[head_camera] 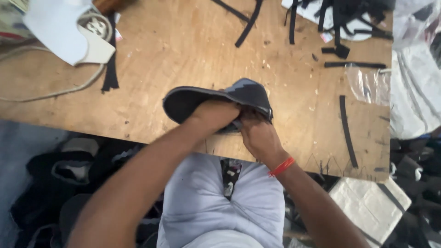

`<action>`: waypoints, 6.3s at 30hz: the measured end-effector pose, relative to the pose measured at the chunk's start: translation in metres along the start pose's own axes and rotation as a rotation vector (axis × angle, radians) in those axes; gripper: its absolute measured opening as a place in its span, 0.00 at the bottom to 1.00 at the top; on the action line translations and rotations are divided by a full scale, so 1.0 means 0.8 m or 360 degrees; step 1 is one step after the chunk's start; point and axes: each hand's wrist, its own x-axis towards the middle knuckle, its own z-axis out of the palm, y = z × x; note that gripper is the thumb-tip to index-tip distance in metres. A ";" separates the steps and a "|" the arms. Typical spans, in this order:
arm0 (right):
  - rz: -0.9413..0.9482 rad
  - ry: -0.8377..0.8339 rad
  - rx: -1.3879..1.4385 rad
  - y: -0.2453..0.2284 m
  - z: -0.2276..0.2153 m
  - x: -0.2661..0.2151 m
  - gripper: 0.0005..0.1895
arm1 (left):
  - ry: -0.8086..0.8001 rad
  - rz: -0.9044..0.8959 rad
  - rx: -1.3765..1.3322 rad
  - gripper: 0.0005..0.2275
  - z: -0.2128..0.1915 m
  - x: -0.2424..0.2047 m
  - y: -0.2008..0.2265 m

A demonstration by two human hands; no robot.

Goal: The person works at a wooden workbench in a shoe workshop, handling a black knit shoe upper. They repeatedly turn the upper inside out, work their hands inside it to push out the toe and heel, and press and shape the fabric, at one point setting it beside a second upper before continuing to shape the first.

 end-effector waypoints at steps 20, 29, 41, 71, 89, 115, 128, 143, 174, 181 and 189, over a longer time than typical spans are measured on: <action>-0.0521 -0.0269 -0.0306 -0.017 -0.025 -0.011 0.42 | 0.0087 0.0090 0.0148 0.32 0.054 -0.098 0.001; -0.0001 -0.0203 -0.0366 -0.038 0.032 0.007 0.18 | 0.0167 0.0365 0.0864 0.23 0.091 -0.132 0.040; -0.0336 0.0621 -0.0049 -0.123 -0.120 0.045 0.23 | 0.0254 0.0241 0.0631 0.32 0.063 -0.137 0.081; -0.0199 0.0051 -0.0636 -0.001 -0.023 0.046 0.19 | 0.0457 -0.0038 -0.0365 0.12 0.021 -0.046 0.014; -0.0017 0.0109 -0.0104 0.016 0.004 0.011 0.32 | 0.0299 -0.0123 -0.0203 0.12 0.073 -0.031 -0.015; 0.0175 0.0285 -0.0192 0.041 0.016 0.033 0.12 | 0.0245 -0.0045 -0.0488 0.15 0.023 -0.073 0.015; -0.0349 -0.0134 -0.0780 0.060 -0.007 -0.004 0.15 | 0.0352 0.0268 0.0420 0.22 0.048 -0.081 0.033; -0.0440 0.0014 -0.1247 -0.002 -0.027 -0.005 0.24 | 0.0271 0.0406 0.0493 0.35 0.036 -0.097 0.060; 0.0026 -0.0060 -0.0154 0.003 0.047 -0.021 0.18 | 0.0042 0.0344 0.0005 0.35 0.054 -0.114 0.081; 0.0213 -0.0337 -0.0084 -0.043 0.006 -0.008 0.20 | 0.0200 0.0513 -0.0096 0.31 0.064 -0.120 0.052; -0.0244 -0.0122 -0.0395 0.032 0.078 -0.026 0.20 | 0.0295 0.0533 0.0099 0.31 0.065 -0.125 0.057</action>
